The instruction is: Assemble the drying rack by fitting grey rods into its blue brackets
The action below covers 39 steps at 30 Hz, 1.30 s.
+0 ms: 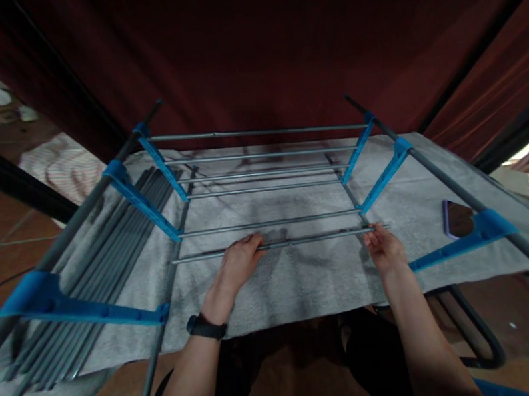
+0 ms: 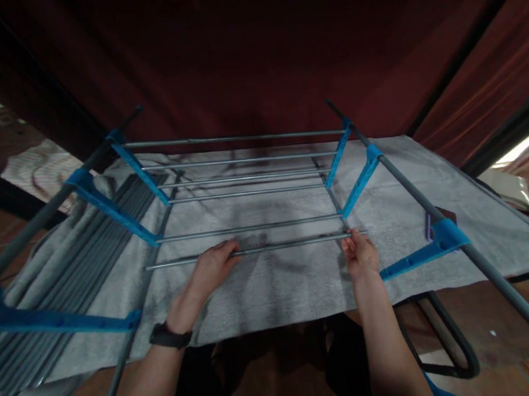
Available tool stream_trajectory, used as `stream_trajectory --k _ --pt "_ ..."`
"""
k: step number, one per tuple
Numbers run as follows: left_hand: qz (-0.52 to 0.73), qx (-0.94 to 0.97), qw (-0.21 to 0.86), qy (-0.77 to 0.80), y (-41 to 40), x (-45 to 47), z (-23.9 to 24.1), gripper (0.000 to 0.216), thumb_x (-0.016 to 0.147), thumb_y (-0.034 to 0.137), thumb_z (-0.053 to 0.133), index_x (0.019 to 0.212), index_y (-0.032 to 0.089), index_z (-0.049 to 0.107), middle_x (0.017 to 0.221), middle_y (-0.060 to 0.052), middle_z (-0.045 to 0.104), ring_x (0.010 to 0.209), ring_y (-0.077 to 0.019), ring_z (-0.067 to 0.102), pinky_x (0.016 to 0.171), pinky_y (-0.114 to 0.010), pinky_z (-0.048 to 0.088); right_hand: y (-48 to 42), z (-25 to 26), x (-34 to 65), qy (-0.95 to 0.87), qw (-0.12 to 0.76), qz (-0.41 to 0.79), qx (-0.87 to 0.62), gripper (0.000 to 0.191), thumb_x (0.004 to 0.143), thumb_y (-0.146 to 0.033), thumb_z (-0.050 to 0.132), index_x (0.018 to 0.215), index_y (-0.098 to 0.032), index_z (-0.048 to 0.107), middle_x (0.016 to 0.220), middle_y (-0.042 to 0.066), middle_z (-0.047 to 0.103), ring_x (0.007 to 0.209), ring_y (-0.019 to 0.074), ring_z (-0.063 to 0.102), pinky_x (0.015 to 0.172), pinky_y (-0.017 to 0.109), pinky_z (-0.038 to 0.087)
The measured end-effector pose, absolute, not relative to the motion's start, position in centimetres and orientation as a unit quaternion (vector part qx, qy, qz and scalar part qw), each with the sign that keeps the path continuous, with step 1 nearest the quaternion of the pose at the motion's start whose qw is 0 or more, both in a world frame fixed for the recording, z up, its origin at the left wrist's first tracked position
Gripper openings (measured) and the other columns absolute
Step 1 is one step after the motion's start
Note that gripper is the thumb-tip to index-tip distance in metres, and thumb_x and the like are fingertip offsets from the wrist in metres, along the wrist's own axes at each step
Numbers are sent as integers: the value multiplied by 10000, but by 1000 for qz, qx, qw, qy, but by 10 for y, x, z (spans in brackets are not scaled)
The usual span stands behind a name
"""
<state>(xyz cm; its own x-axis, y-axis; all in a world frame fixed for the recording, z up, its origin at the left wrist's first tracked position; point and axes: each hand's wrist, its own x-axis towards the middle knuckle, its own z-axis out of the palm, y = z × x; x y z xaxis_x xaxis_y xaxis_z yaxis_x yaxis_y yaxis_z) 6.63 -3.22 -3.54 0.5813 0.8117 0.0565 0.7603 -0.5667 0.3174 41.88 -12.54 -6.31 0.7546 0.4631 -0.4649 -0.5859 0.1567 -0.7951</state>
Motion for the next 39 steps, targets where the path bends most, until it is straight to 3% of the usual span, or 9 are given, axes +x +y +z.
stream_trajectory --k 3,7,12,18,24,29,39 --pt "94 892 111 428 -34 69 -33 139 953 235 534 1062 220 620 1027 -45 689 898 -200 664 791 -294 477 -124 -59 419 58 740 383 -550 164 920 -164 558 762 -194 589 610 -56 633 510 60 598 572 162 552" --pt "94 900 101 413 -38 74 -31 168 984 243 484 1046 203 635 1022 -55 679 918 -192 652 824 -299 477 -119 -52 400 31 718 458 -523 240 959 -174 456 776 -192 611 710 5 699 654 102 681 664 232 604" --pt "96 903 91 410 -46 81 -28 217 1007 252 431 995 185 637 1006 -68 667 884 -188 644 822 -308 484 -112 -56 356 -21 686 529 -499 122 872 -119 589 784 -174 654 747 34 722 696 121 693 736 248 615" --pt "100 898 94 418 -47 84 -29 169 964 288 549 1111 204 563 1032 -49 667 944 -208 651 832 -313 493 -108 -67 316 -39 676 570 -465 143 724 -68 725 721 -193 656 731 9 722 739 154 709 797 311 626" --pt "91 901 92 415 -49 88 -30 145 975 240 511 1111 219 556 1064 -49 644 928 -195 658 827 -307 500 -106 -71 296 -68 666 587 -455 149 696 -133 794 762 -192 674 800 26 734 805 172 720 808 309 621" --pt "104 898 100 416 -47 86 -31 149 974 265 518 1095 207 582 1079 -51 640 930 -196 658 834 -305 507 -103 -73 297 -61 661 578 -474 180 687 -165 820 708 -194 643 739 13 717 789 177 722 798 310 625" --pt "105 886 120 435 -39 67 -28 154 938 235 575 1088 222 607 1063 -36 667 919 -190 669 809 -287 508 -103 -71 321 -40 663 550 -507 116 794 -202 740 758 -197 629 689 10 700 700 141 705 710 249 627"
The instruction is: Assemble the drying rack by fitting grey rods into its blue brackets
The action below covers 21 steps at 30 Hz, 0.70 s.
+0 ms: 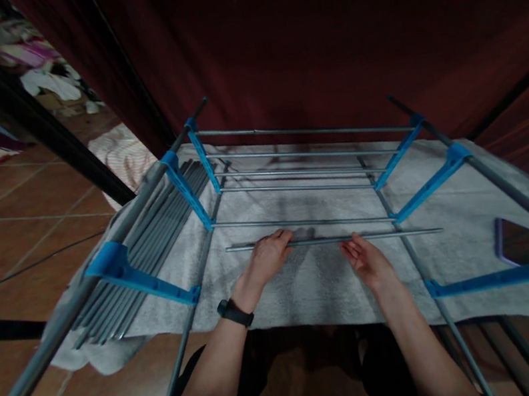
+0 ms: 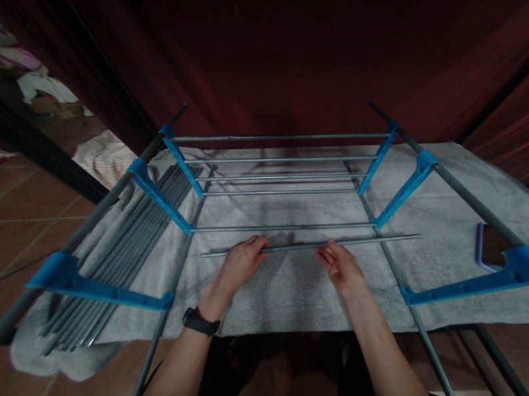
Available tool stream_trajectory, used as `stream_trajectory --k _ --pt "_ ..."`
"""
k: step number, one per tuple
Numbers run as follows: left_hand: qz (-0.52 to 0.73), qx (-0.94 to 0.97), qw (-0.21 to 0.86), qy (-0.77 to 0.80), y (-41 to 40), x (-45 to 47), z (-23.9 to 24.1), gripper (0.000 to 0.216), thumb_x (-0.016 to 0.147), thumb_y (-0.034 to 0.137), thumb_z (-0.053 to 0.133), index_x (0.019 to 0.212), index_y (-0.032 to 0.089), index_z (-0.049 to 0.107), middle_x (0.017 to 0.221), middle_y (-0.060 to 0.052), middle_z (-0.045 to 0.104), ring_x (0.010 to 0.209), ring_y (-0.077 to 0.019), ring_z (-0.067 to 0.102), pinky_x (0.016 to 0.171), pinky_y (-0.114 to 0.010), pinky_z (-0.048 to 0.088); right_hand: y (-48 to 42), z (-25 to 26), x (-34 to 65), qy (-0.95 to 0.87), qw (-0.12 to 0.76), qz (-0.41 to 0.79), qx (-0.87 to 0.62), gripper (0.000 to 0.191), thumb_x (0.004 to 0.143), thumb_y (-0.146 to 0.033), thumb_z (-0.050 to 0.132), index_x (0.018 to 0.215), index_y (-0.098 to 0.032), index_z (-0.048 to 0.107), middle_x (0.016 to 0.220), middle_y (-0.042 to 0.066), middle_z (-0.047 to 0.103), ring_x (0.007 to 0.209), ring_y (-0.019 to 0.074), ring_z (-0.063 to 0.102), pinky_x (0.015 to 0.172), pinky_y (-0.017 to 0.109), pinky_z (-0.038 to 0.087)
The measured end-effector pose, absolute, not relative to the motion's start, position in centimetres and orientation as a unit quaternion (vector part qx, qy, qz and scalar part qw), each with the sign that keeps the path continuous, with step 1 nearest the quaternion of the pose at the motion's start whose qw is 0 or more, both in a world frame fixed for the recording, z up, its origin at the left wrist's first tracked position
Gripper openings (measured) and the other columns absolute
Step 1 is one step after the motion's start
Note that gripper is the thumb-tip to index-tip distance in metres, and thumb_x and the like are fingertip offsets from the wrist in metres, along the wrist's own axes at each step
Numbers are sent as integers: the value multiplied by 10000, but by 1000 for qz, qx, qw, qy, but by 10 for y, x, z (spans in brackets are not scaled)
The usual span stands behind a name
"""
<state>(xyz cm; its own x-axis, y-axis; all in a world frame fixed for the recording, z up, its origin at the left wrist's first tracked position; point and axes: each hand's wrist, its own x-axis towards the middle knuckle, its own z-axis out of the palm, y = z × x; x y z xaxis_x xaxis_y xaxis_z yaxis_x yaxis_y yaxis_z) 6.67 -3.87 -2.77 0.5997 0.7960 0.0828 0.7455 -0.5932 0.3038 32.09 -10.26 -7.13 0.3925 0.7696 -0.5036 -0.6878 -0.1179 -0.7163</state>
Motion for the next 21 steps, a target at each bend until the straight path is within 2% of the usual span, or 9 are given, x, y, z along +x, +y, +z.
stream_trajectory --k 6,11,15,18,21 --pt "91 897 86 425 -41 68 -25 163 972 258 524 1100 224 618 1037 -44 680 946 -192 667 852 -300 488 -104 -70 325 -40 667 540 -512 123 815 -222 732 760 -186 628 696 24 702 683 136 703 714 238 626" --pt "85 902 61 420 -42 69 -26 212 1008 259 439 1076 203 632 1013 -59 687 946 -189 656 868 -321 472 -105 -70 329 -50 678 533 -503 98 820 -138 684 769 -192 620 713 12 702 727 129 707 750 250 630" --pt "99 906 41 409 -45 72 -27 218 1003 251 456 1119 206 636 1003 -60 684 940 -192 648 896 -336 454 -103 -67 332 -20 676 529 -512 129 834 -92 626 748 -187 608 670 6 679 680 119 692 737 253 633" --pt "107 911 36 397 -49 78 -29 249 987 243 496 1209 226 610 1031 -53 680 953 -192 643 901 -332 449 -103 -66 331 -23 681 531 -504 140 819 -58 623 750 -180 616 714 10 700 683 112 687 752 257 634" --pt "98 920 29 380 -56 88 -33 260 979 183 483 1206 220 604 1031 -55 676 952 -194 642 889 -332 451 -106 -66 327 -33 679 537 -500 136 810 -50 637 752 -173 632 760 23 723 721 115 698 762 251 629"
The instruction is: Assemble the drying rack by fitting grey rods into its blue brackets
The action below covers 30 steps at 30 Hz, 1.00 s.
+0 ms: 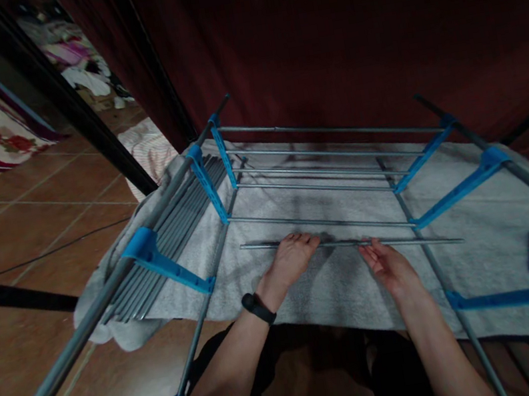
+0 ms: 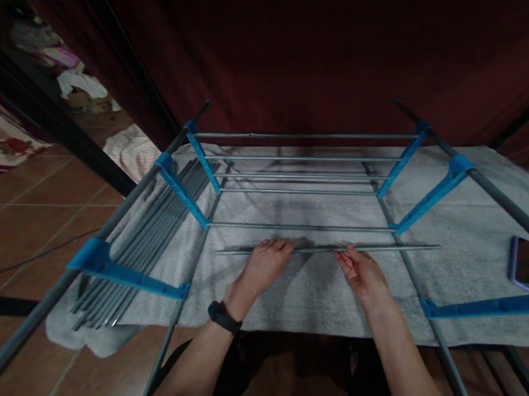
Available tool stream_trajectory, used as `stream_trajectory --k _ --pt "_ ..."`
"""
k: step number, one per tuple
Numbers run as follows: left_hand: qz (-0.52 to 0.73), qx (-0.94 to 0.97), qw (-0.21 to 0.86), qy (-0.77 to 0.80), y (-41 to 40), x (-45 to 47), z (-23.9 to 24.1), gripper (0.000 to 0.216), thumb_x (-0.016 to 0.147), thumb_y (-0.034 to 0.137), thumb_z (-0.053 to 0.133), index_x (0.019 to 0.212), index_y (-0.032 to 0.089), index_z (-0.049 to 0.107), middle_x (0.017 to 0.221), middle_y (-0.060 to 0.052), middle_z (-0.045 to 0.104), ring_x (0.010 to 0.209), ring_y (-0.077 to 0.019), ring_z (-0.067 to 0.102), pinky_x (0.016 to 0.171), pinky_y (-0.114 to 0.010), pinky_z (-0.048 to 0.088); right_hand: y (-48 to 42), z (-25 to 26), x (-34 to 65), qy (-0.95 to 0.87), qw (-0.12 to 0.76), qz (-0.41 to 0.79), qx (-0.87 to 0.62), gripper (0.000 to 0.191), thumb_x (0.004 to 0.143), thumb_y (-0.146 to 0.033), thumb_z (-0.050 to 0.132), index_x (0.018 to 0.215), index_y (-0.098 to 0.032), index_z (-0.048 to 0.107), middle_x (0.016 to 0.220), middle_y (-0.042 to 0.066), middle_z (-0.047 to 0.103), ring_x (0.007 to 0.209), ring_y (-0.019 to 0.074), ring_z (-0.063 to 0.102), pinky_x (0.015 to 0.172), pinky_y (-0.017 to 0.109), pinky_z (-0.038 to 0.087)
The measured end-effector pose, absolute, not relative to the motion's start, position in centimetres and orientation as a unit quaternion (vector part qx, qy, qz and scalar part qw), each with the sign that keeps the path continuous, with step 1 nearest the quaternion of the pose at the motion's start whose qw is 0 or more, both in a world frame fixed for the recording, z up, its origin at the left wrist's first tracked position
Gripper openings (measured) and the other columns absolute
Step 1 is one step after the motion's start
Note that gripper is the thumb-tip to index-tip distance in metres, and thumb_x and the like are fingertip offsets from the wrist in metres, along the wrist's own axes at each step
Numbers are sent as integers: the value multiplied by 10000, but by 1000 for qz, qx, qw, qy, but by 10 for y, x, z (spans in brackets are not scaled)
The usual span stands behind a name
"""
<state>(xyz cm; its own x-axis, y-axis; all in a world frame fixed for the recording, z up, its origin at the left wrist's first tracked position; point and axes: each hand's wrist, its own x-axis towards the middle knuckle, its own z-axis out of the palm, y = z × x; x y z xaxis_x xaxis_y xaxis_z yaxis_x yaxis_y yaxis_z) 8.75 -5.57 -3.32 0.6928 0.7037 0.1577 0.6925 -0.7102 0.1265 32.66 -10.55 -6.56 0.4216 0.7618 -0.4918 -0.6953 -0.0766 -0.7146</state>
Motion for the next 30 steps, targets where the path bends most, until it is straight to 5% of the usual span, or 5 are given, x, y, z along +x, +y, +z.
stream_trajectory --k 9,30 --pt "77 938 25 337 -69 111 -30 380 951 99 461 1309 215 516 1158 -88 655 1003 -209 642 896 -358 452 -107 -66 314 -54 653 572 -493 87 808 -108 650 763 -182 658 776 25 733 764 135 709 791 261 615" --pt "95 924 25 369 -60 110 -38 442 940 63 431 1353 195 514 1113 -96 675 1026 -233 630 937 -381 440 -107 -55 350 0 681 523 -512 182 901 -142 487 799 -188 630 749 39 722 710 130 701 760 269 612"
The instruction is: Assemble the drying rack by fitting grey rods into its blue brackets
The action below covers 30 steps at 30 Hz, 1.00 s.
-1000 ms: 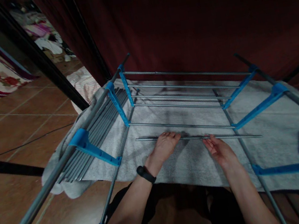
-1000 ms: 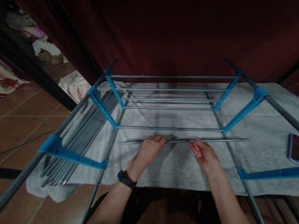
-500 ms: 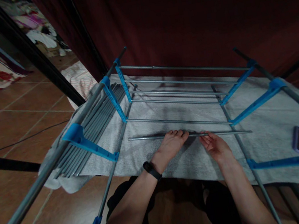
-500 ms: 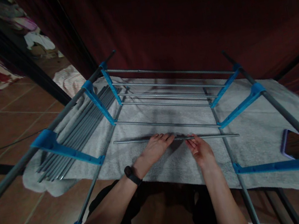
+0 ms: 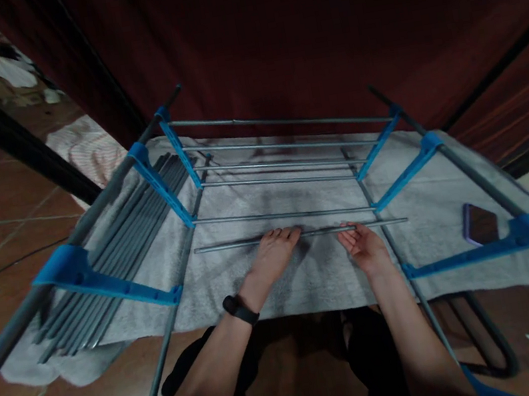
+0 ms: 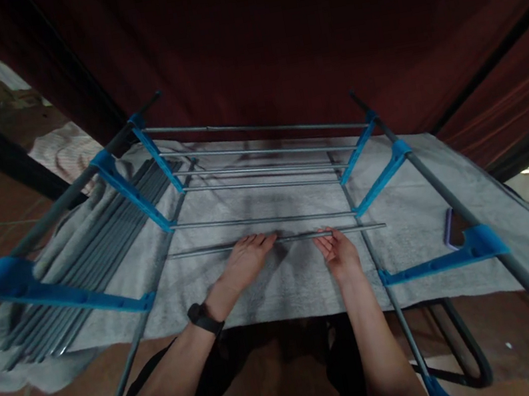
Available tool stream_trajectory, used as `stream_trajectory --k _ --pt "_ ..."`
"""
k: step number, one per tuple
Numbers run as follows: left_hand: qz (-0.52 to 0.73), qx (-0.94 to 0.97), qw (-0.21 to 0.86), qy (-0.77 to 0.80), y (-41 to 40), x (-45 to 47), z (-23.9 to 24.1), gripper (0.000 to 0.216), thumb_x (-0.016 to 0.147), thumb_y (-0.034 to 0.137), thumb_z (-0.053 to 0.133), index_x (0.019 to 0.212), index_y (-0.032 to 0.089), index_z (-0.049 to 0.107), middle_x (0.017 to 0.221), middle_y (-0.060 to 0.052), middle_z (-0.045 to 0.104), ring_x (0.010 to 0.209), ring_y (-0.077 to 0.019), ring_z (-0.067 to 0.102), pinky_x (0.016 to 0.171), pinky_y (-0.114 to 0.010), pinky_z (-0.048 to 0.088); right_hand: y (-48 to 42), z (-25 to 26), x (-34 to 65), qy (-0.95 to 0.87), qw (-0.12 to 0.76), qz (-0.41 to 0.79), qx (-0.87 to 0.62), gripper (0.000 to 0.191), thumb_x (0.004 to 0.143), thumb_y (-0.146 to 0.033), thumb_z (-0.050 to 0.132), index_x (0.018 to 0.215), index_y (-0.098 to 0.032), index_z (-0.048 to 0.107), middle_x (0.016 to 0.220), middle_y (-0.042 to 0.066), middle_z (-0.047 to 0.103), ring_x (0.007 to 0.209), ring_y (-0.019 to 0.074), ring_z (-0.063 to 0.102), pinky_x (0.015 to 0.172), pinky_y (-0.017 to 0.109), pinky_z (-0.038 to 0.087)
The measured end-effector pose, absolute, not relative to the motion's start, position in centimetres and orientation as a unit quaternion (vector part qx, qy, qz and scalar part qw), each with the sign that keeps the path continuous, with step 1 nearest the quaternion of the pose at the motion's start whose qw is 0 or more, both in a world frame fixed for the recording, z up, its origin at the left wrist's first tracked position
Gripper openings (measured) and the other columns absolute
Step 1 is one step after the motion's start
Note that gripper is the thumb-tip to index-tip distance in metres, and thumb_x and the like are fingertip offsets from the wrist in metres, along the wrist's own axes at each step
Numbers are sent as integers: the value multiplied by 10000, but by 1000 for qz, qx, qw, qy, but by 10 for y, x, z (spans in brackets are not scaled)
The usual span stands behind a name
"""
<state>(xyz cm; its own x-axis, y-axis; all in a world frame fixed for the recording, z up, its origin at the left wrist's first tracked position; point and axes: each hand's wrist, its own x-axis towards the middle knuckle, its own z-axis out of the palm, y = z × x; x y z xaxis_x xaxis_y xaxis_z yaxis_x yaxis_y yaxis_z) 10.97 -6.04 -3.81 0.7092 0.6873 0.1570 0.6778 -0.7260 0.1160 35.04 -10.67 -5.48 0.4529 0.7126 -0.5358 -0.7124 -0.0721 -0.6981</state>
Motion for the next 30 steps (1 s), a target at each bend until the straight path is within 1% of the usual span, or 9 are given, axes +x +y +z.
stream_trajectory --k 4,8,11,15,19,24,27,30 --pt "106 920 27 377 -53 101 -39 445 937 65 439 1349 205 536 1135 -106 668 1046 -240 626 964 -392 433 -106 -55 357 -2 706 495 -507 166 904 -143 502 802 -194 622 738 19 712 702 119 697 774 257 608" --pt "108 913 27 392 -47 94 -43 404 951 95 444 1315 210 573 1083 -101 688 1027 -243 641 988 -402 426 -106 -59 365 -8 722 473 -505 115 894 -149 559 804 -202 609 749 2 707 705 106 698 763 237 603" --pt "107 909 15 403 -42 89 -44 363 958 119 443 1269 207 608 1070 -103 700 1028 -246 647 998 -408 419 -106 -60 370 -2 731 459 -505 112 895 -152 560 809 -207 607 745 -1 707 715 106 701 741 234 604" --pt "89 912 -5 400 -37 82 -42 380 932 65 419 1212 207 633 1098 -95 705 1005 -239 652 954 -400 431 -106 -60 378 14 740 439 -509 110 879 -145 555 801 -207 600 737 -6 704 700 108 697 716 239 608" --pt "85 915 -24 394 -36 78 -37 378 921 52 408 1179 194 645 1042 -97 713 964 -247 659 887 -399 443 -108 -61 387 37 754 402 -518 104 866 -134 547 803 -204 591 711 -22 684 642 88 672 672 209 592" --pt "86 911 2 403 -35 75 -35 366 927 79 415 1188 196 645 1060 -102 710 983 -257 664 897 -404 452 -111 -62 393 64 763 361 -532 96 858 -133 519 836 -215 563 726 -47 669 612 66 648 656 188 574" --pt "95 906 34 411 -36 74 -34 354 940 117 438 1244 196 603 1129 -95 695 1003 -257 661 923 -402 462 -113 -64 395 61 775 342 -527 171 816 -89 528 904 -236 522 759 -64 676 637 70 657 658 200 574" --pt "103 895 70 427 -38 74 -31 314 947 173 485 1252 200 558 1167 -84 672 964 -239 662 868 -359 488 -115 -66 396 48 786 321 -526 324 787 -66 555 1022 -276 481 786 -86 680 655 75 665 631 195 561"
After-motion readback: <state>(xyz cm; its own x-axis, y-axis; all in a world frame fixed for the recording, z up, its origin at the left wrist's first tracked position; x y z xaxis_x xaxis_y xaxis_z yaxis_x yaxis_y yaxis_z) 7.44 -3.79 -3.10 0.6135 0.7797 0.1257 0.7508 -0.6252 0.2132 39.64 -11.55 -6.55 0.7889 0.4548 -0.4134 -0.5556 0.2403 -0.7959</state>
